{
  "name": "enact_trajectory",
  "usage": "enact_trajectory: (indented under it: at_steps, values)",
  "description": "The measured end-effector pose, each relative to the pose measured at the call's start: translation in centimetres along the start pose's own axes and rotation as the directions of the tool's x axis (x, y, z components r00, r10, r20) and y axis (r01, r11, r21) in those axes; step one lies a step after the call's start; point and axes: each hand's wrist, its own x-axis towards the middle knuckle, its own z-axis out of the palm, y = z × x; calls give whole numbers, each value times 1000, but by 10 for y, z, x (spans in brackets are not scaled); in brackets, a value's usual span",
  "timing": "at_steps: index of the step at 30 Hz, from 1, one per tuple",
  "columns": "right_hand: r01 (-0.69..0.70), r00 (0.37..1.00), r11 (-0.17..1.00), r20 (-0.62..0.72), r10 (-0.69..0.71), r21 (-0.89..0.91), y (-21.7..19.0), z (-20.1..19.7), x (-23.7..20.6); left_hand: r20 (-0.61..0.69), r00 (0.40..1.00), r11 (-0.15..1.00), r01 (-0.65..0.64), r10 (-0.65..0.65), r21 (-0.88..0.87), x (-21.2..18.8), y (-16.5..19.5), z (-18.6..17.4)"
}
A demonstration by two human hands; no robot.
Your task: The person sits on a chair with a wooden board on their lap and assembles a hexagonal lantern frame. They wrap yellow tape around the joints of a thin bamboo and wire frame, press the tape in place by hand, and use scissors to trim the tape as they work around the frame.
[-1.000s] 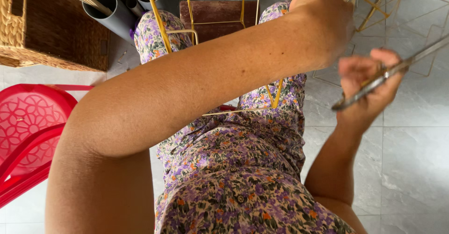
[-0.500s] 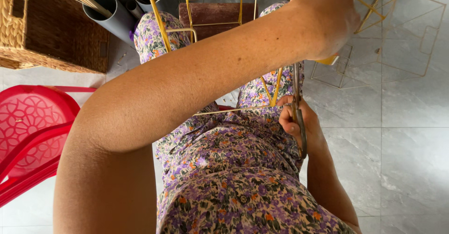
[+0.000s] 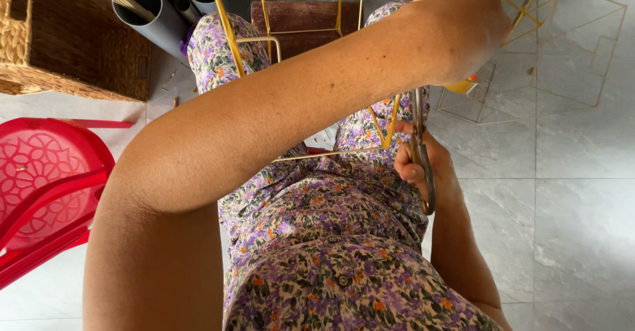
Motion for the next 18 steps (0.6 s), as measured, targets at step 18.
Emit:
enact_trajectory:
  at_steps: [18]
  values:
    - [205, 902, 972, -364, -233, -113, -13, 9, 21, -405, 896, 748, -142, -182, -648, 10, -49, 5]
